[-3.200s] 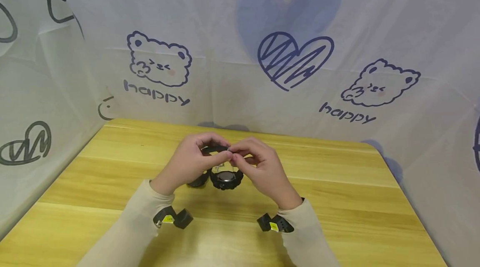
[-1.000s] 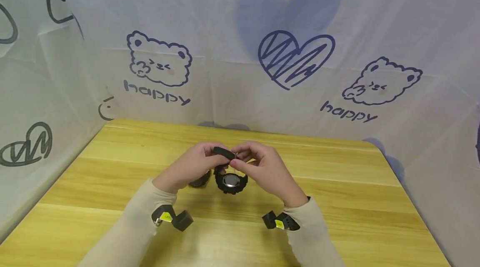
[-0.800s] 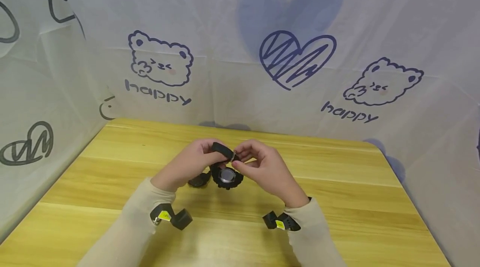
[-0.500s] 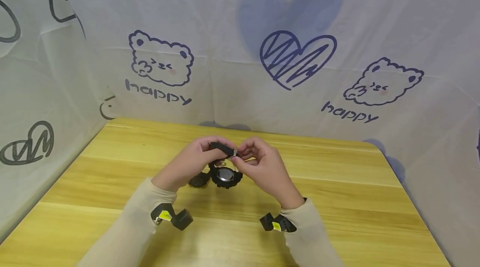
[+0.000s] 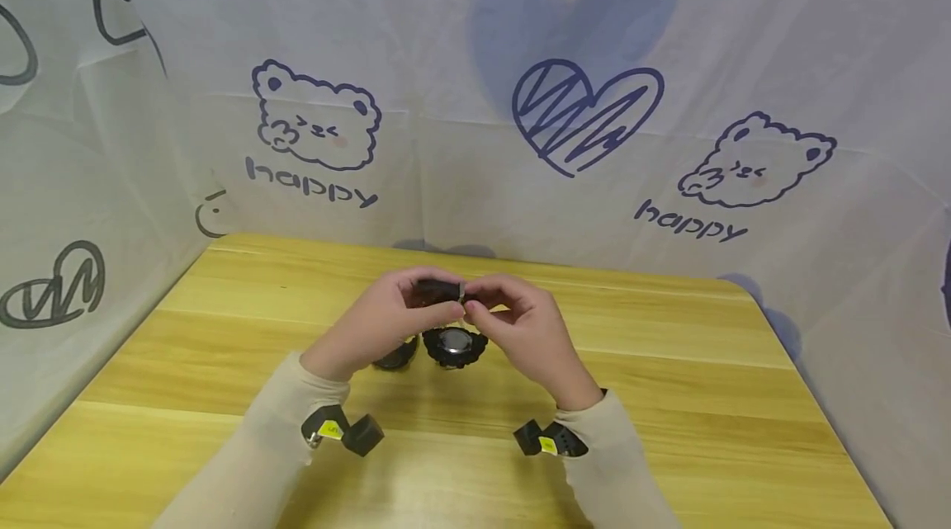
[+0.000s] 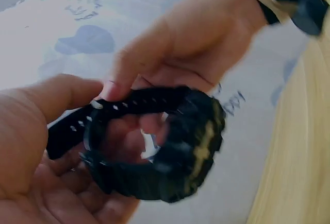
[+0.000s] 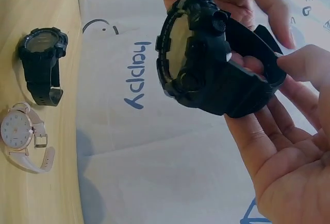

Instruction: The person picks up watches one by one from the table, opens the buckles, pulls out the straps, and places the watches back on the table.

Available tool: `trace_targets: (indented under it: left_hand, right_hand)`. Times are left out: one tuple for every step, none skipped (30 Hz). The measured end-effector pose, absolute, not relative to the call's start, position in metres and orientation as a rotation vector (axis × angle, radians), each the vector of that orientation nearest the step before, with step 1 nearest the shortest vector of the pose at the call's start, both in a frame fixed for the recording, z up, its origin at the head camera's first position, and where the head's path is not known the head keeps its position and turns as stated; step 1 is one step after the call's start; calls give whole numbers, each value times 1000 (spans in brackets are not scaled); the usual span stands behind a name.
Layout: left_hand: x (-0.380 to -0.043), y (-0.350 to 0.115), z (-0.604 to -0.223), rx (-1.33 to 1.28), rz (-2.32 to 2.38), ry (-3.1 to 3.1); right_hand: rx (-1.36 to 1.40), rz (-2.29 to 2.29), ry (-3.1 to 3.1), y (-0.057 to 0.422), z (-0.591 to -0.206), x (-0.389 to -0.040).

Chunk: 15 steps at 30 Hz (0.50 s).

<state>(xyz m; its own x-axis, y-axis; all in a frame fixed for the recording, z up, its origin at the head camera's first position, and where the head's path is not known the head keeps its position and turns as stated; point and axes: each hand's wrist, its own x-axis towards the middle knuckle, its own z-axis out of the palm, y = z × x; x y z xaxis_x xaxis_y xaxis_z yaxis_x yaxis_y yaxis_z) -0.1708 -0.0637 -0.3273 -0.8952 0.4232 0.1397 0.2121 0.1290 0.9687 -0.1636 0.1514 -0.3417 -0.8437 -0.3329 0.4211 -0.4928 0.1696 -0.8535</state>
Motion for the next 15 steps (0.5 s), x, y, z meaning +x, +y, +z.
trace_targets:
  left_hand:
    - [-171,-63,-328,644,1849,2262]
    - [-171,-63,-328,656,1834,2302]
    - [-171,-62,-328,667,1823,2343]
    - [-171,-62,-328,677,1816,2380]
    - [-171,-62,-328,690,1814,2407]
    - [-171,-62,-328,704,1815,2428]
    - [-172,-62,-328,716,1813,2447]
    - [-172,-63,-328,727,1813,2461]
    - [-172,-63,-328,738,1816,2464]
    - [-172,-64,-328,747,1820,2460]
    - [-172,-64,-328,754,1824,2450]
    - [-172,-64,-328,757,1827,2436]
    - [-171,-64,-328,759,1827,2424]
    - [-171,-64,-328,757,1832,2408]
    - [-171,-64,-328,754,1831,2399]
  right_hand:
    - [819,1763,-2287,151,-342,-164]
    - [827,1777,-2277,151,-342,-164]
    - [837,1802,-2265,151,-342,-164]
    - [847,1832,-2253,151,-342,-164]
    - [861,1871,-2237,152,-342,-164]
    - [876,1905,-2223,152,-342,-165]
    - [888,1938,-2209,152,-342,-164]
    - [902,1964,-2199,152,-342,-165]
    - [914,1977,-2196,152,-342,-165]
    - [924,1973,-2199,153,-342,-165]
    - [931,1952,-2213,153,-343,-165]
    - [930,1913,-2236,153,-342,-165]
    - [926,1879,-2261,154,-342,-165]
    - [917,1843,-2288,155,-342,-165]
    - [901,1811,-2318,155,-341,-165]
